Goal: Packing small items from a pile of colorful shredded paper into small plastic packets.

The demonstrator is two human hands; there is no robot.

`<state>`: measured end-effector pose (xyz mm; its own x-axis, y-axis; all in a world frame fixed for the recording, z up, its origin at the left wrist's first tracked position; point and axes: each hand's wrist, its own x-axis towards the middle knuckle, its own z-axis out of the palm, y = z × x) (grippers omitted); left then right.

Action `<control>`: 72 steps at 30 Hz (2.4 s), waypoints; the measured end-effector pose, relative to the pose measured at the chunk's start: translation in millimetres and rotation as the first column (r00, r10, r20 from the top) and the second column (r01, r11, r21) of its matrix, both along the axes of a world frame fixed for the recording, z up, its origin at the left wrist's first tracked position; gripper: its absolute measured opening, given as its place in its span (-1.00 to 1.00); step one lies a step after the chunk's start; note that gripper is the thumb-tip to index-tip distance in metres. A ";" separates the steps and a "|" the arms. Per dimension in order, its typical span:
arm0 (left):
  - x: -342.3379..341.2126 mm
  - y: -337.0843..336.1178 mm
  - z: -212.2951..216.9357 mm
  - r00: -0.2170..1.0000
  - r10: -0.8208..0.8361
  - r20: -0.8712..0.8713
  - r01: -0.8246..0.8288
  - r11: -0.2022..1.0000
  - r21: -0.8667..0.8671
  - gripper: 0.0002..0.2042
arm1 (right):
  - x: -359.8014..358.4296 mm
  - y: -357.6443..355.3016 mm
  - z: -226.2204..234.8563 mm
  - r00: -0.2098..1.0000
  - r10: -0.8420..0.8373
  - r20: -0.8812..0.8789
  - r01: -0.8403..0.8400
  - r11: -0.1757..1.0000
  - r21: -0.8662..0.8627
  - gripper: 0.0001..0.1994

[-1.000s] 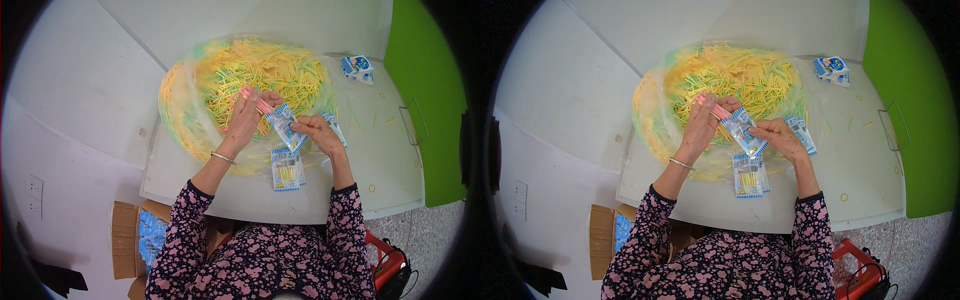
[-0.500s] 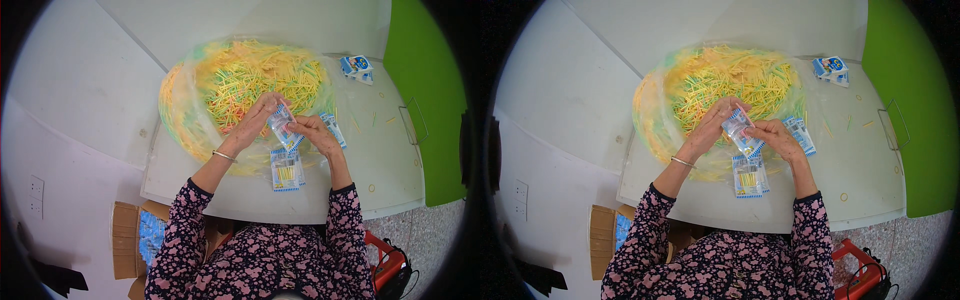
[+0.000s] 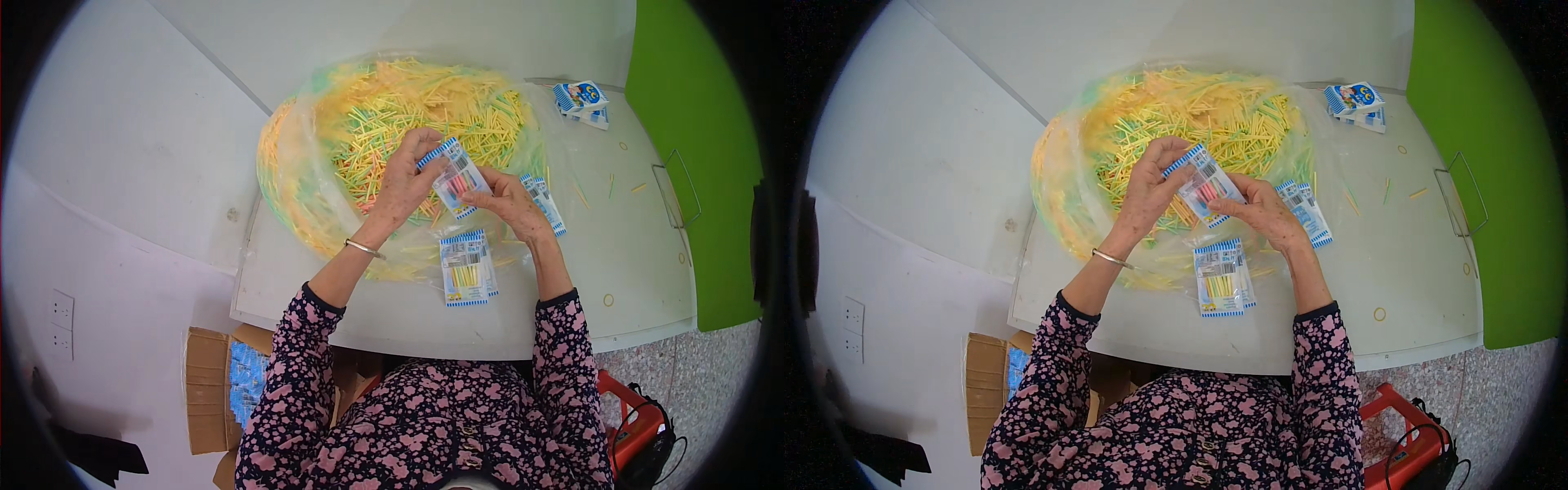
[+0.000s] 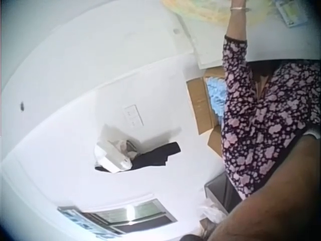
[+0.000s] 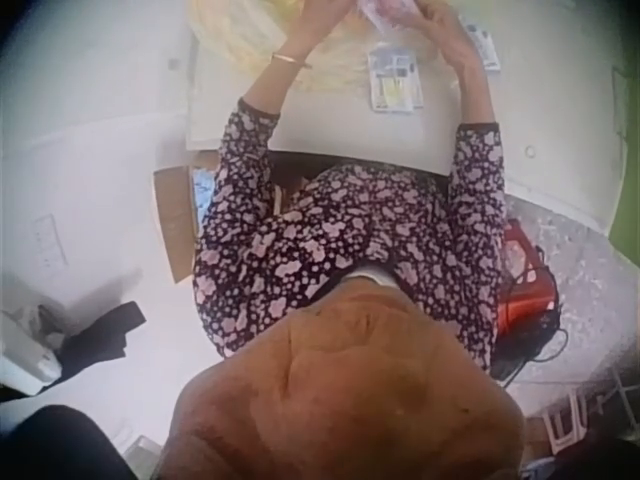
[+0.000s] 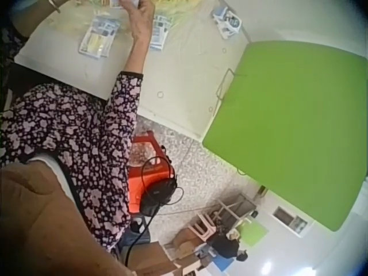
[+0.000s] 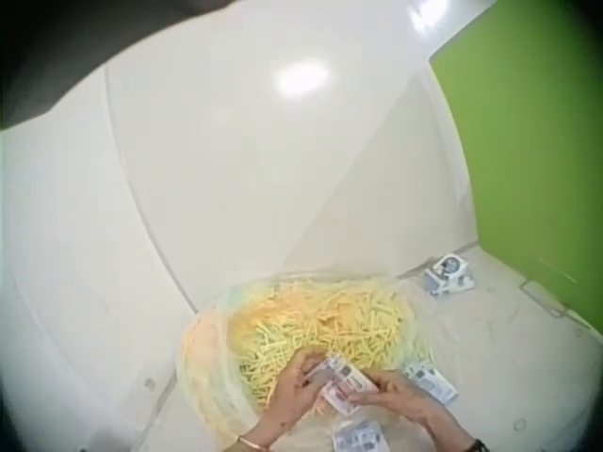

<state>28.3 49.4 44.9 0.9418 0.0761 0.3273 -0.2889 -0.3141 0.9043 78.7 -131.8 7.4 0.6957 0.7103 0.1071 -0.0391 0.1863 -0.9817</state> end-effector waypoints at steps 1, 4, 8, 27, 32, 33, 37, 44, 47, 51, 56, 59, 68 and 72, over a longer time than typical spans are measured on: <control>0.1 0.0 -0.7 1.000 0.001 -0.002 -0.001 1.000 0.000 -0.70 | 0.7 0.5 -0.4 1.000 0.023 -0.017 -0.024 0.998 -0.053 -0.55; -0.1 -2.0 -1.4 1.000 -0.004 0.026 0.002 0.997 0.072 -0.70 | 1.3 -0.4 3.5 1.000 0.003 -0.018 -0.004 0.999 -0.034 -0.58; -1.5 -7.0 6.1 1.000 -0.021 0.017 0.019 0.992 0.126 -0.70 | 4.8 1.2 -5.3 0.985 -0.098 0.145 0.109 0.992 -0.065 -0.60; -19.8 41.0 -47.0 0.928 -0.362 0.092 -0.108 -0.023 0.994 -0.80 | 8.9 -5.4 -11.0 0.991 -0.103 -0.087 0.107 0.993 0.043 -0.75; -12.4 38.8 -48.8 0.919 -0.387 0.080 -0.109 -0.055 0.993 -0.88 | 7.4 -5.2 -14.4 0.989 -0.105 -0.103 0.108 0.994 0.031 -0.72; -11.3 38.4 -47.8 0.906 -0.407 0.117 -0.133 -0.013 0.991 -0.92 | 6.9 -4.9 -14.0 0.988 -0.112 -0.107 0.119 0.991 0.063 -0.72; -6.1 49.5 -53.2 0.933 -0.340 0.120 -0.056 0.193 0.980 -0.93 | 10.1 -4.6 -18.6 0.987 -0.115 -0.110 0.123 0.990 0.069 -0.75; 5.4 58.0 -20.5 0.993 0.064 0.101 -0.113 0.782 0.613 -0.91 | 14.3 -7.7 -22.6 0.993 -0.088 -0.080 0.085 0.996 -0.033 -0.78; 6.6 45.2 4.7 0.987 0.139 0.080 -0.156 0.948 0.279 -0.85 | 11.4 -5.7 -25.0 0.995 -0.098 -0.034 0.097 0.995 -0.028 -0.79; 3.9 19.2 37.7 0.989 0.050 0.139 -0.045 0.998 -0.040 -0.72 | 3.1 -3.1 -13.7 0.996 -0.025 -0.084 0.017 0.995 -0.100 -0.78; 3.8 2.3 33.5 0.989 0.007 0.147 0.005 0.997 -0.081 -0.75 | 4.0 -1.7 -16.3 0.998 -0.009 -0.064 0.000 0.991 -0.132 -0.77; -0.7 -1.8 25.2 0.994 0.003 0.107 0.005 0.997 -0.074 -0.78 | 0.5 -1.1 -11.4 0.999 0.033 -0.040 -0.036 0.997 -0.074 -0.78; 4.4 2.5 4.1 0.993 -0.051 0.102 0.016 0.947 0.321 -0.81 | -2.4 -1.7 -8.8 0.998 0.054 -0.036 -0.056 0.997 -0.059 -0.78; -0.5 -5.0 6.4 0.997 -0.051 -0.051 0.059 0.985 0.163 -0.70 | 1.4 -2.5 -11.8 0.997 0.050 -0.064 -0.053 0.997 -0.053 -0.77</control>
